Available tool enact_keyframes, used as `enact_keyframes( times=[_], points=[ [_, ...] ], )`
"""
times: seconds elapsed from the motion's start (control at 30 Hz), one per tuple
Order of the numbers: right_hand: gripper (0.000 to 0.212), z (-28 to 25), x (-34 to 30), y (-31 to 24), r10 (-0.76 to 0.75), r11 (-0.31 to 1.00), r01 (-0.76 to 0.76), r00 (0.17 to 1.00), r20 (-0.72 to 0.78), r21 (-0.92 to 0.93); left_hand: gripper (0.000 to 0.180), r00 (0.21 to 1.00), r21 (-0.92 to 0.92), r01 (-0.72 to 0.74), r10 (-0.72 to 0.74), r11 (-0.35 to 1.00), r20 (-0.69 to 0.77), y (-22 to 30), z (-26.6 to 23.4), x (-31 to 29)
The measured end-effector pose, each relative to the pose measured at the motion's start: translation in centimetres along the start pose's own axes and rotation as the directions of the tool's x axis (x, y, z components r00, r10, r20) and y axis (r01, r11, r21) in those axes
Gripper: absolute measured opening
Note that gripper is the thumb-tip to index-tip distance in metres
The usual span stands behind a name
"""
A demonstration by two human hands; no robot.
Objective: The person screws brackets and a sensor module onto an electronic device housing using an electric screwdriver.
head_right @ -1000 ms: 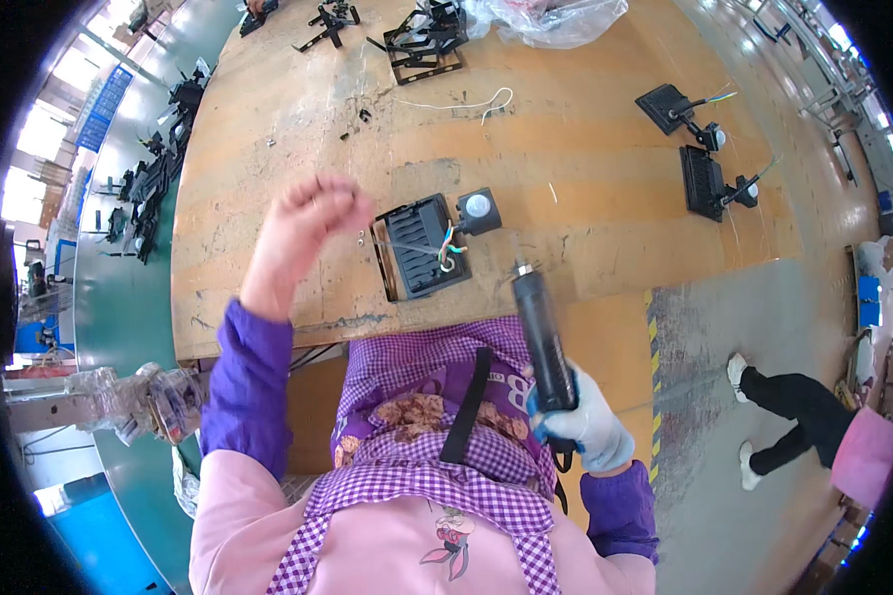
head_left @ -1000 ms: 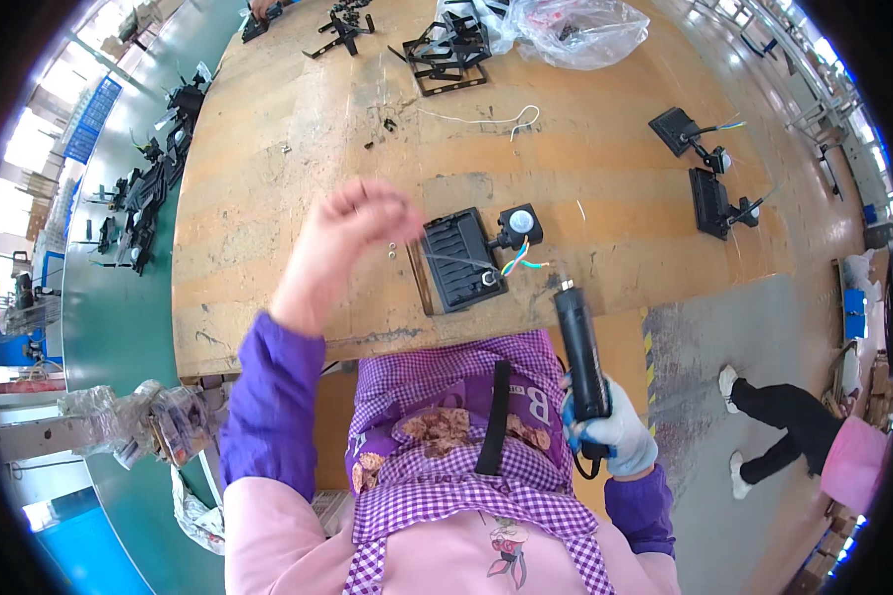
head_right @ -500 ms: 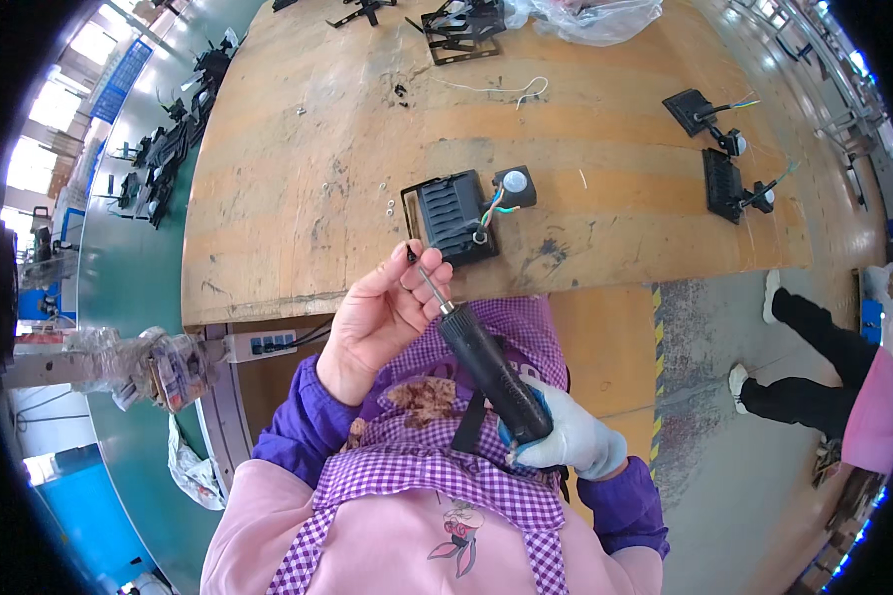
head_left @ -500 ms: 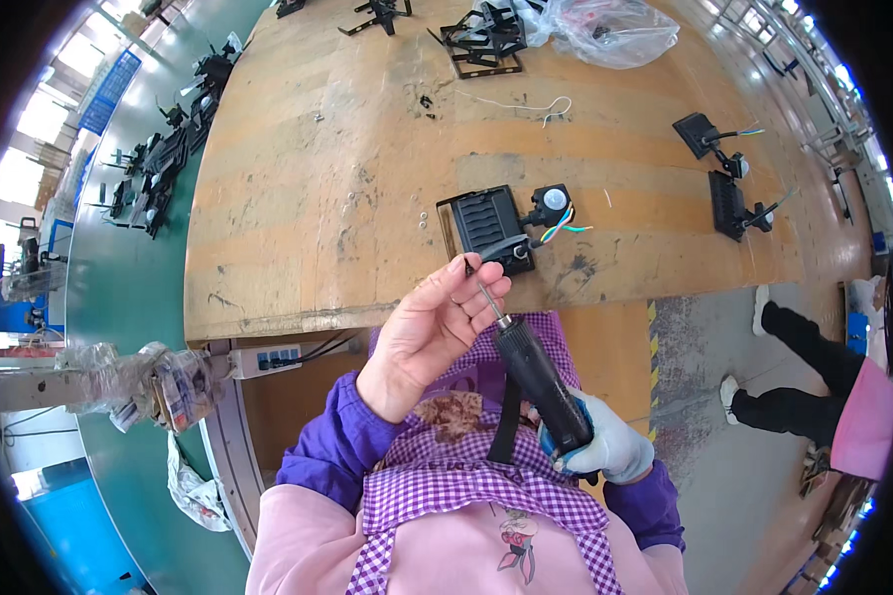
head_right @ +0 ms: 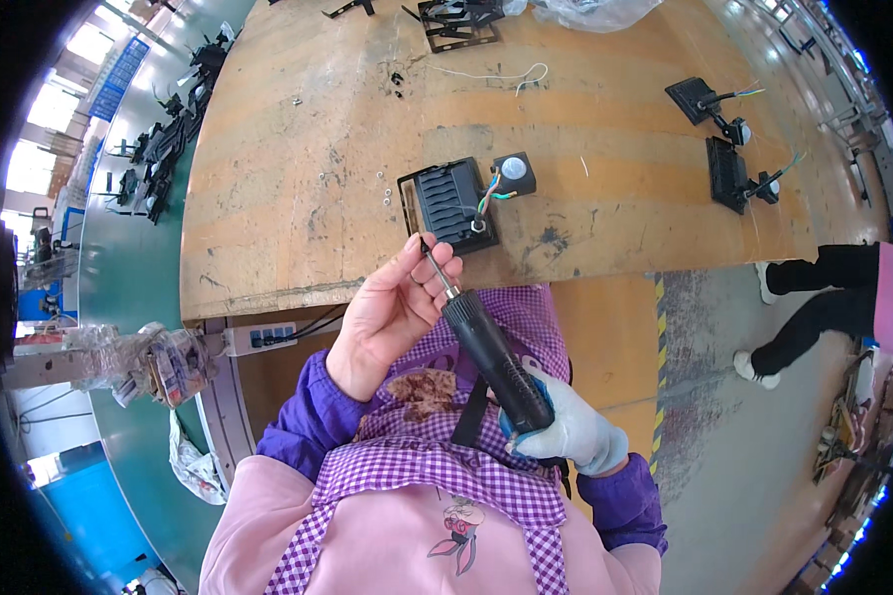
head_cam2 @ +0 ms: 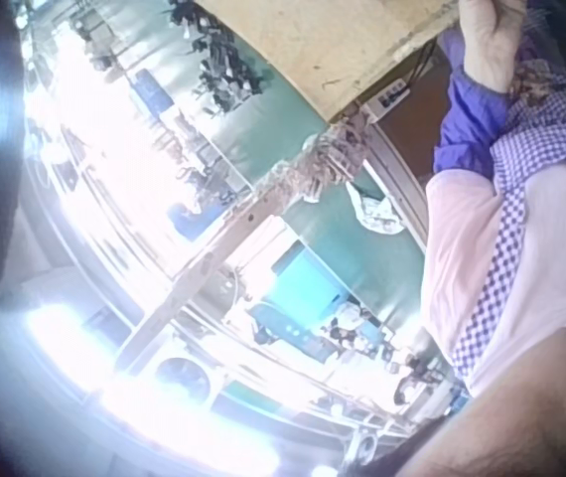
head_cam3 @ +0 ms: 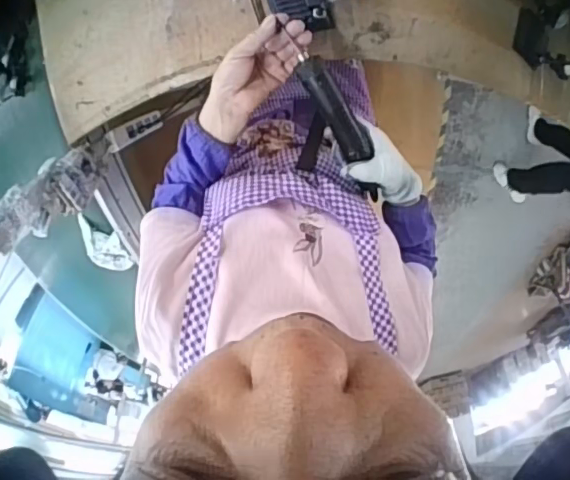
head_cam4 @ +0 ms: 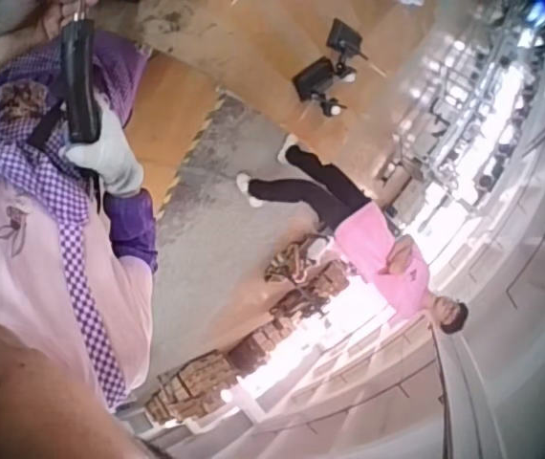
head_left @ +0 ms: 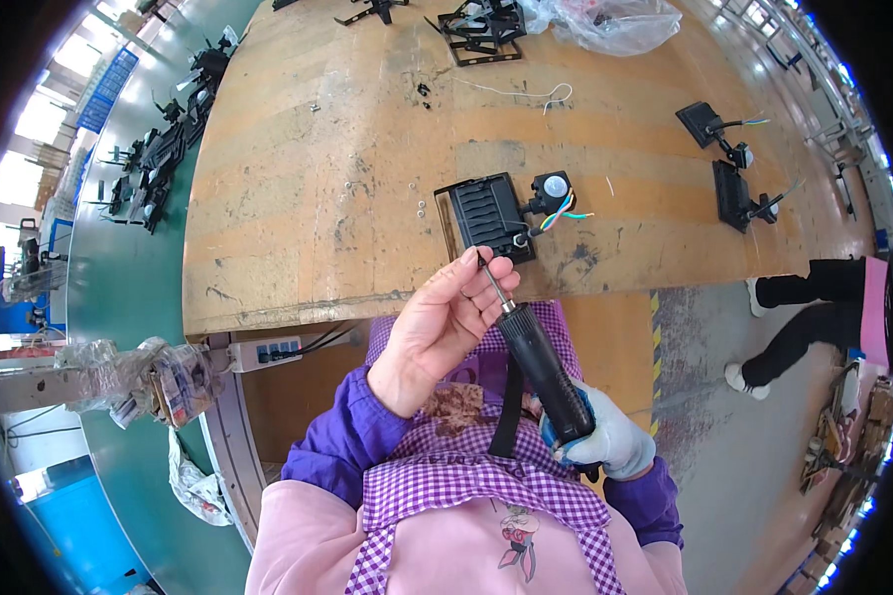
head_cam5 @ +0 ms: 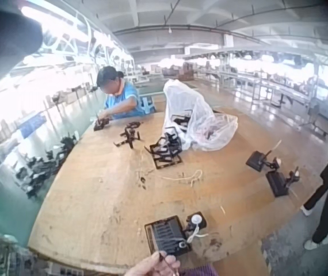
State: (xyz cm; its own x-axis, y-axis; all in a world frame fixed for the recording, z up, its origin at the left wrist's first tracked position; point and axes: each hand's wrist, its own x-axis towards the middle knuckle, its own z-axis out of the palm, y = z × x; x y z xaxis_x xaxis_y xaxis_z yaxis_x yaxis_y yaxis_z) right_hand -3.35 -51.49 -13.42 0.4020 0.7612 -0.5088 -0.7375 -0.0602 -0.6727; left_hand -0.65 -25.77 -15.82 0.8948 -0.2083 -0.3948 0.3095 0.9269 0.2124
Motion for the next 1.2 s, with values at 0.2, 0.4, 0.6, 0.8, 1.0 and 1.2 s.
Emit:
enact_keyframes(
  times=[0.2, 0.4, 0.6, 0.8, 1.0, 1.2],
  points=[
    [0.076, -0.5, 0.2, 0.5, -0.025, 1.000, 0.025, 0.999, 0.036, 0.011, 0.019, 1.000, -0.022, 0.001, -0.001, 1.000, 0.011, -0.3, -0.1, 0.3],
    [0.071, 0.6, 0.2, 0.3, -0.021, 0.999, 0.020, 1.000, -0.018, -0.042, 0.020, 0.945, 0.427, -0.326, 0.305, 0.844, 0.119, -1.0, -0.2, 0.3],
    [0.069, 1.5, 0.2, 1.6, -0.014, 0.999, 0.010, 0.996, -0.092, -0.046, 0.020, 0.957, 0.291, -0.280, 0.289, 0.915, 0.013, -2.9, -0.1, -0.2],
    [0.072, 1.0, 0.1, 1.8, 0.025, 1.000, -0.026, 0.993, -0.111, -0.005, 0.031, 0.969, 0.385, -0.189, 0.236, 0.903, -0.077, -2.2, 0.9, -0.5],
    [0.074, 0.3, -0.1, 1.8, -0.039, 0.997, 0.034, 0.997, -0.073, -0.069, 0.020, 0.851, 0.991, -0.123, 0.519, 0.057, 0.076, 4.3, -0.3, -0.8],
    [0.078, -0.1, -0.6, 2.0, -0.005, 0.999, 0.002, 0.996, -0.094, -0.033, 0.014, 0.687, 0.549, -0.080, 0.353, -0.832, 0.636, 9.3, -2.1, 2.4]
  ],
)
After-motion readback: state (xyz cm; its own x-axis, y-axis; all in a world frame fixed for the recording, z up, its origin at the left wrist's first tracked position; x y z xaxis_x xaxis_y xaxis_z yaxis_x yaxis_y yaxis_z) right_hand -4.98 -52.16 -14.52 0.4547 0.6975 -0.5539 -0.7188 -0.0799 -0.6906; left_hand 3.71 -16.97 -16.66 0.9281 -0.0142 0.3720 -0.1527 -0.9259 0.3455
